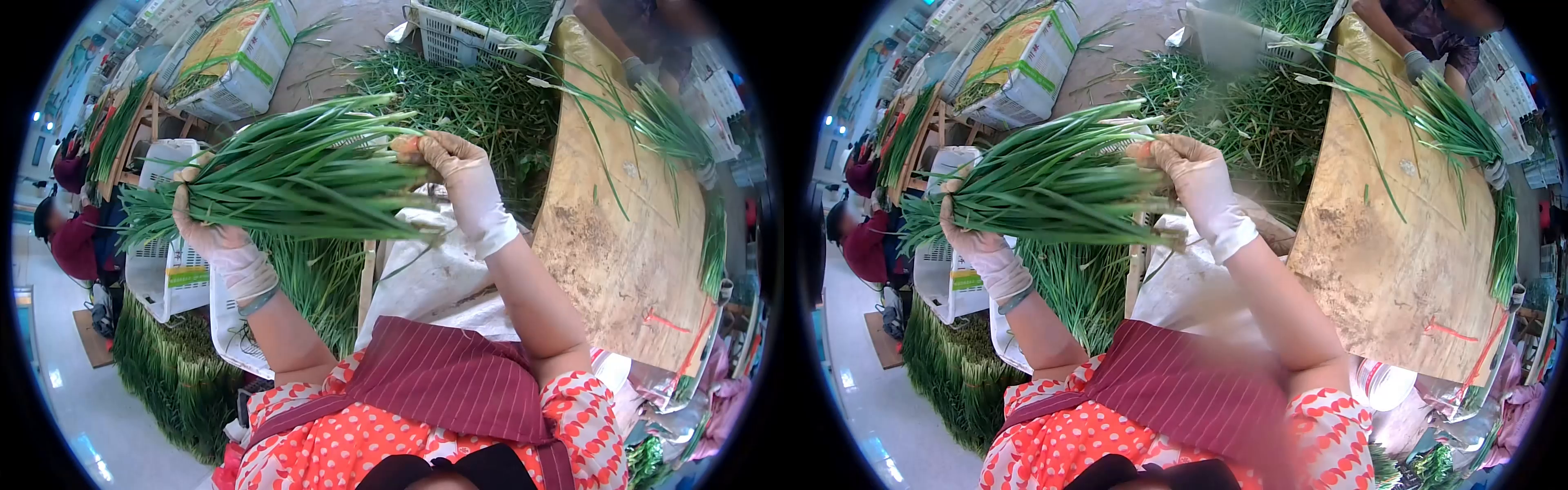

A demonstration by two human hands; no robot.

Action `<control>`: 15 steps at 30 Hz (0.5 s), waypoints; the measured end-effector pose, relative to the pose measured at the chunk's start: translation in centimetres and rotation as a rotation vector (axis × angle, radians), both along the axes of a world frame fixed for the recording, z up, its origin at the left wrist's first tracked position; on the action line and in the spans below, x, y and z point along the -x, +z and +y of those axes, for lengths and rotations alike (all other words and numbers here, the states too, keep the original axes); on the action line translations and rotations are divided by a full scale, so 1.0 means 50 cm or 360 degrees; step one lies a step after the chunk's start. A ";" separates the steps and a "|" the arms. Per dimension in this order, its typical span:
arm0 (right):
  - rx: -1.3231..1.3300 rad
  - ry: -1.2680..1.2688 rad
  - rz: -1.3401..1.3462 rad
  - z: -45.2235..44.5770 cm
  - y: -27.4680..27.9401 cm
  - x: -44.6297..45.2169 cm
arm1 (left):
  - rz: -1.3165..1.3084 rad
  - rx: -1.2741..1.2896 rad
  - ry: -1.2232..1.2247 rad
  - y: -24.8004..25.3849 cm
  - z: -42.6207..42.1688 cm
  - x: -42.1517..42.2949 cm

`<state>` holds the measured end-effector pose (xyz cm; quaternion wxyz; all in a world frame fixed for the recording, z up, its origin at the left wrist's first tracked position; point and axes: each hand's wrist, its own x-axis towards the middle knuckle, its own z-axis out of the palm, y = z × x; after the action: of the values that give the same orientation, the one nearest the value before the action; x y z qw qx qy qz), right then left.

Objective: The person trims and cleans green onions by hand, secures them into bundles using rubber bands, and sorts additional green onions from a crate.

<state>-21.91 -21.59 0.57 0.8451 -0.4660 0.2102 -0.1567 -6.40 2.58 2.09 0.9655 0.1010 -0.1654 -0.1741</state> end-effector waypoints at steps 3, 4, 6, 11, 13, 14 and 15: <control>0.0175 0.0221 -0.0148 -0.016 -0.015 -0.012 | 0.0163 -0.0206 0.0269 -0.014 0.008 -0.019; 0.0175 0.0221 -0.0149 -0.020 -0.016 -0.008 | 0.0162 -0.0206 0.0269 -0.018 0.011 -0.022; 0.0123 0.0147 -0.0151 -0.029 -0.007 -0.001 | 0.0151 -0.0107 0.0089 -0.029 0.016 -0.028; 0.0211 0.0073 -0.0077 -0.058 0.002 0.008 | 0.0125 -0.0137 0.0120 -0.061 0.035 -0.046; 0.0184 -0.0108 -0.0279 -0.099 -0.023 0.014 | 0.0045 -0.0047 -0.0024 -0.067 0.047 -0.054; 0.0154 -0.0284 -0.0479 -0.125 -0.036 0.018 | 0.0135 -0.0156 0.0174 -0.073 0.060 -0.061; 0.0019 -0.0329 -0.0520 -0.162 -0.047 0.026 | 0.0224 -0.0268 0.0373 -0.077 0.071 -0.067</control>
<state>-23.19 -29.71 -1.80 0.8446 -0.4151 0.1160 -0.3175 -3.06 6.14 -1.78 0.9765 0.1877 -0.0691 -0.0803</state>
